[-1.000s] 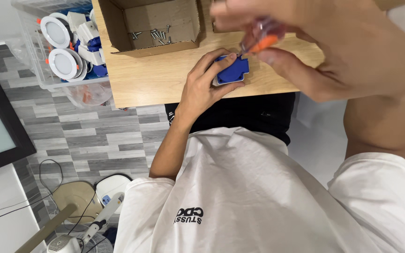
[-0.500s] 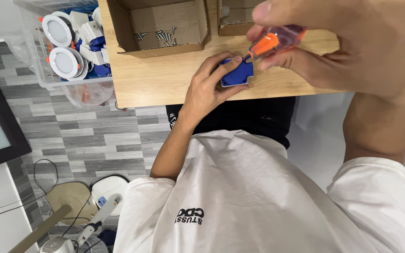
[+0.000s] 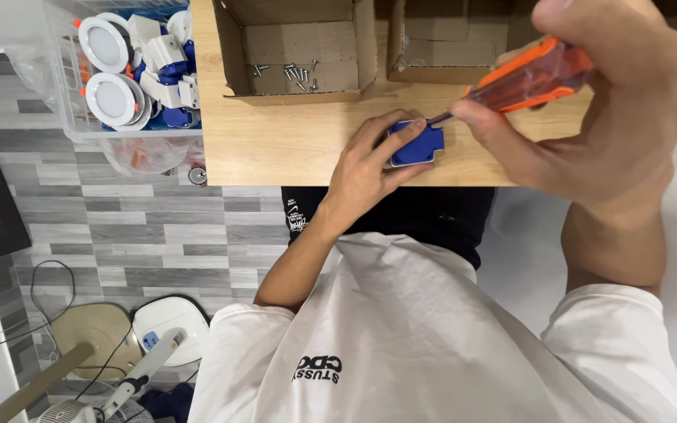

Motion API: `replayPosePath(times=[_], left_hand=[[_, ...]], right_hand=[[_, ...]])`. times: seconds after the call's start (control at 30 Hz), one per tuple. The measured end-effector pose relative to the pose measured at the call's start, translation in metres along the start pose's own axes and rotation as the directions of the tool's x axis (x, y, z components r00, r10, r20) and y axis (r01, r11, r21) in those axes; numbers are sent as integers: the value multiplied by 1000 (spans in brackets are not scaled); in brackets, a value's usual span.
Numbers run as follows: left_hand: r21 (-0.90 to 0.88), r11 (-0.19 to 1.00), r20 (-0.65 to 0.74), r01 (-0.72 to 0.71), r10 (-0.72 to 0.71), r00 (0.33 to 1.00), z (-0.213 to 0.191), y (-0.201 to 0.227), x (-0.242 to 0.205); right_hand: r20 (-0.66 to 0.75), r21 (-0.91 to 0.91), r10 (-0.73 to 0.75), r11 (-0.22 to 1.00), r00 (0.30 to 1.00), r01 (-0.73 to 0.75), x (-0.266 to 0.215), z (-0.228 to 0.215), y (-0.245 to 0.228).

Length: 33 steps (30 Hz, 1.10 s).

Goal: The person assembles a blue and white electrical component on a wooden table. They insert a small white plastic piece into the component and then use an orange screwdriver to tighten screws into the assembly.

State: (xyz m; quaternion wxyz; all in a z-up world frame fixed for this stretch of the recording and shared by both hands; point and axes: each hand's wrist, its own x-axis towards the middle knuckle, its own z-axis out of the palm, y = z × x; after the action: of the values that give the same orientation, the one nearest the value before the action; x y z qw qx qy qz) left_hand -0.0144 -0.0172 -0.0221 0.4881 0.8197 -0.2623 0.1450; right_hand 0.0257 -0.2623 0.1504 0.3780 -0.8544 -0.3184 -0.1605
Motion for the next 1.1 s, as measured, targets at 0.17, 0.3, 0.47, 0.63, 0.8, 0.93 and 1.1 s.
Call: replayPosePath(times=[0.17, 0.3, 0.47, 0.63, 0.8, 0.93, 1.1], left_hand=[[-11, 1000, -10, -12, 12, 1000, -2, 2, 2], [23, 1000, -10, 3, -2, 1000, -1, 1, 1], [45, 999, -4, -6, 6, 1000, 5, -5, -3], [57, 996, 6, -63, 62, 998, 9, -12, -11], [84, 996, 69, -36, 30, 997, 3, -7, -10], [105, 994, 102, -42, 32, 994, -3, -5, -8], [88, 996, 122, -20, 9, 993, -7, -4, -7]], right_hand=[[51, 18, 54, 998, 997, -55, 0, -8, -3], [22, 240, -15, 971, 1000, 9, -9, -3, -8], [-441, 265, 505, 863, 742, -430, -113, -12, 55], [105, 398, 196, 890, 975, -222, -70, -7, 87], [-151, 183, 160, 974, 975, -131, 8, 57, 30], [25, 261, 57, 963, 998, -61, 32, 72, 34], [36, 296, 72, 952, 997, -80, 33, 82, 44]])
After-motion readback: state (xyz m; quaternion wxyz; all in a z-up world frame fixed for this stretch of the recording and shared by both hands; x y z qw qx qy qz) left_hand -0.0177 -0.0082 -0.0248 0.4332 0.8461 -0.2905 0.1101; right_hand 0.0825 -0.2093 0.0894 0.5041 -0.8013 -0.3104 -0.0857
